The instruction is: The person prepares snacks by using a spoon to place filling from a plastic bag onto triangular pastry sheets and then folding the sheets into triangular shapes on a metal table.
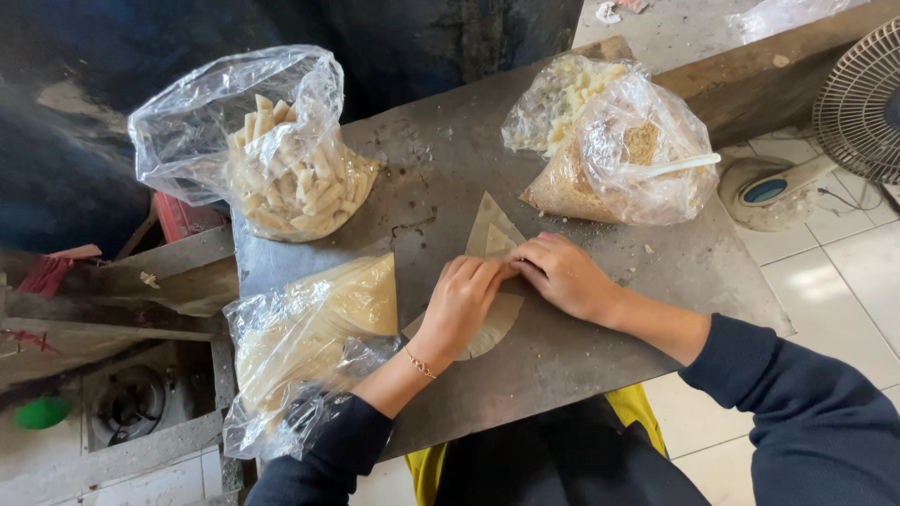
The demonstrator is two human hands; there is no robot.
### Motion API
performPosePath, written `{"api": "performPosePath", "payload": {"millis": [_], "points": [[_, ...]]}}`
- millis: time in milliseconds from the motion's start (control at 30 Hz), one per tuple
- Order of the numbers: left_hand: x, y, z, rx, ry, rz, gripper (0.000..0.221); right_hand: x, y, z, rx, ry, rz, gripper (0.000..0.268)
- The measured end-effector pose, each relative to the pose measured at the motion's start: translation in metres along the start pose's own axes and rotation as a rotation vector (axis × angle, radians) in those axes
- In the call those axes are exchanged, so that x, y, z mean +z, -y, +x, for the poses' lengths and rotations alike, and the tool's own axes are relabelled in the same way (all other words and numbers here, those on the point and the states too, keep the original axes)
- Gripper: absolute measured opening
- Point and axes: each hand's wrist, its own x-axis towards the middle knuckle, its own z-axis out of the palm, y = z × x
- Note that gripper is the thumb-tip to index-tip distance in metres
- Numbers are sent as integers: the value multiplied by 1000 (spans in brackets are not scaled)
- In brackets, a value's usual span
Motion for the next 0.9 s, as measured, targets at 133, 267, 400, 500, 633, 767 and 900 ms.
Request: {"api": "performPosePath", "payload": {"millis": [133,267,400,500,633,767,900], "points": [[5,4,2,-47,4,-37,13,5,2,0,68,-4,-50,11],[4,4,5,-42,11,-10,19,6,3,3,95,-8,-51,12],[-3,5,6,120,47,194,23,6,6,3,111,-34,-44,12],[-5,5,9,148,53,208,20,3,8,2,118,-19,-3,14],[-9,4,6,180,102,185,17,-1,10,1,67,-29,-61,16],[-12,6,7,177,112,180,27,-10,10,4,-22,18,-76,20],[-12,9,7,152,147,132,29,-17,13,4,-35,75,-56,22]]}}
